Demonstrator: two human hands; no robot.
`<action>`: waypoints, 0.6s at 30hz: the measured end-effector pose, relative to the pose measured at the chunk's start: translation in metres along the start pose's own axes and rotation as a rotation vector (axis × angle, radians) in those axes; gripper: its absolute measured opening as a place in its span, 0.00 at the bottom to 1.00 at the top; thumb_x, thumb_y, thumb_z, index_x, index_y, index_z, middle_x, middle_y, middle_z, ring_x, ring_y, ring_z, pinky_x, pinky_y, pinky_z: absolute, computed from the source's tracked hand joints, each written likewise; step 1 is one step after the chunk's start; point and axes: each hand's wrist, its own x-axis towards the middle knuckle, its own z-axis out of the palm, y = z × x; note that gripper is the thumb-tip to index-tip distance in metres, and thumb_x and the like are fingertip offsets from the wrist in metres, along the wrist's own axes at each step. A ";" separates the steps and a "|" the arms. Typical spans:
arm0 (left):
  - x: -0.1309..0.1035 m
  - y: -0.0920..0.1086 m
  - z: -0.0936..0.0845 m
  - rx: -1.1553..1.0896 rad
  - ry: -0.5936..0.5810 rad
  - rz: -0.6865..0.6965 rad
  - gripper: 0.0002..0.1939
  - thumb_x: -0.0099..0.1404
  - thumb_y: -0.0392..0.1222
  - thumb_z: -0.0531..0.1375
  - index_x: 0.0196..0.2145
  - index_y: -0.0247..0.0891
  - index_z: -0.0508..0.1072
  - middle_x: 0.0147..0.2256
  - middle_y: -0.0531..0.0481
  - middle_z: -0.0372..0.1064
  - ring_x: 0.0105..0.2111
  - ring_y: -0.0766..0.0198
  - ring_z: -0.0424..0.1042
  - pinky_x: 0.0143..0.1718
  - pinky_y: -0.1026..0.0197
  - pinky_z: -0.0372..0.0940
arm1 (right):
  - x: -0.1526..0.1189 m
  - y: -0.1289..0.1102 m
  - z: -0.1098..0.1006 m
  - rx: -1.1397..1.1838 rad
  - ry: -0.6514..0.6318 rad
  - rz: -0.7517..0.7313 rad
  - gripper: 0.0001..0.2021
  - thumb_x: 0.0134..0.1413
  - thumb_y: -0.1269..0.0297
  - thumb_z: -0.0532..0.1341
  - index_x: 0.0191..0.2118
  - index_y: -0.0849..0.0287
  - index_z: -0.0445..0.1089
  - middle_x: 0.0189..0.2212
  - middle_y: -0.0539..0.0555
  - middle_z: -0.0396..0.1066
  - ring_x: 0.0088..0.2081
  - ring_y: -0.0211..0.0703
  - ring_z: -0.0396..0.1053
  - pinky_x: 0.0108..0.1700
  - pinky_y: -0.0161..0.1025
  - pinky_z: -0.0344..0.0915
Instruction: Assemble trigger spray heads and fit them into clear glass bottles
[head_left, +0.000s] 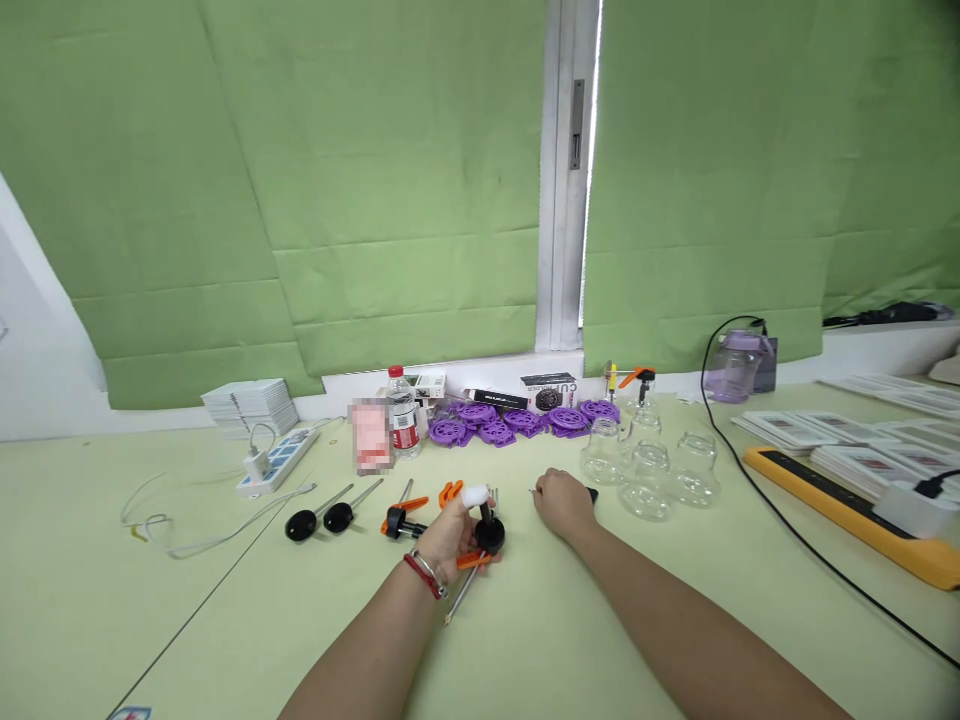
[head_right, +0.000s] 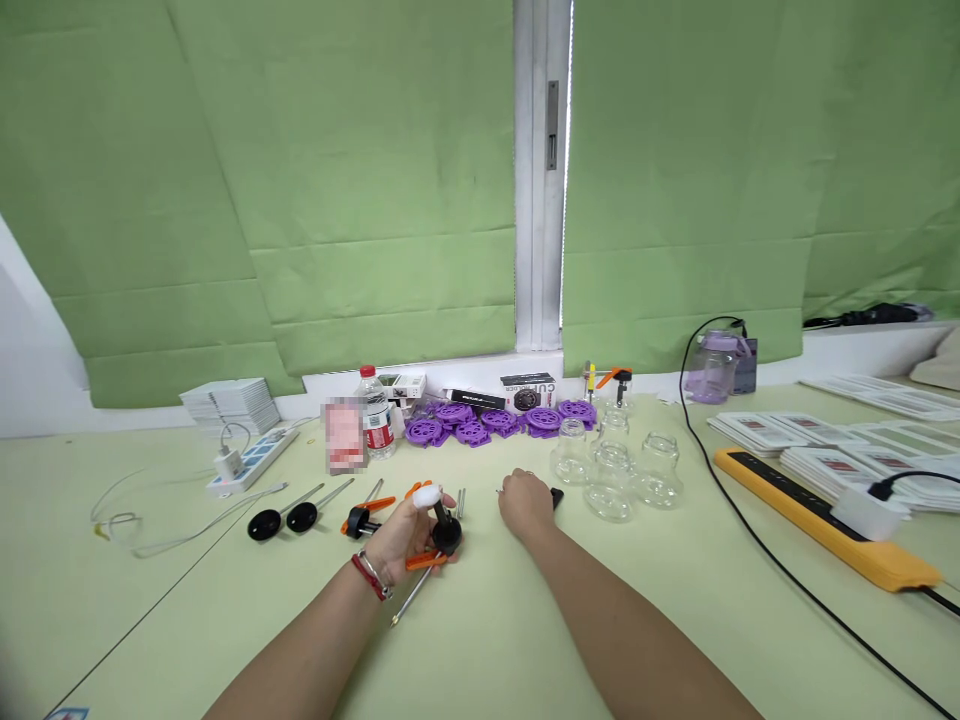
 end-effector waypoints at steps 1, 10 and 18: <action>0.000 0.000 0.000 0.001 -0.003 -0.001 0.24 0.49 0.62 0.53 0.37 0.43 0.62 0.24 0.49 0.68 0.22 0.57 0.70 0.15 0.67 0.54 | 0.000 0.000 0.000 0.002 -0.003 0.000 0.11 0.54 0.68 0.54 0.30 0.62 0.74 0.35 0.58 0.71 0.38 0.45 0.67 0.38 0.38 0.57; -0.001 0.001 0.001 0.013 -0.008 0.002 0.22 0.49 0.61 0.53 0.36 0.42 0.62 0.24 0.49 0.67 0.22 0.59 0.70 0.16 0.67 0.53 | 0.000 -0.002 -0.005 0.020 -0.050 0.020 0.11 0.53 0.74 0.53 0.30 0.62 0.73 0.34 0.59 0.71 0.36 0.45 0.68 0.35 0.37 0.56; -0.001 0.001 0.001 0.015 -0.020 0.007 0.21 0.51 0.60 0.52 0.36 0.43 0.62 0.23 0.50 0.67 0.22 0.58 0.70 0.15 0.68 0.53 | -0.002 0.000 -0.008 0.056 -0.078 0.023 0.06 0.49 0.74 0.57 0.32 0.63 0.72 0.35 0.60 0.71 0.36 0.47 0.69 0.34 0.37 0.56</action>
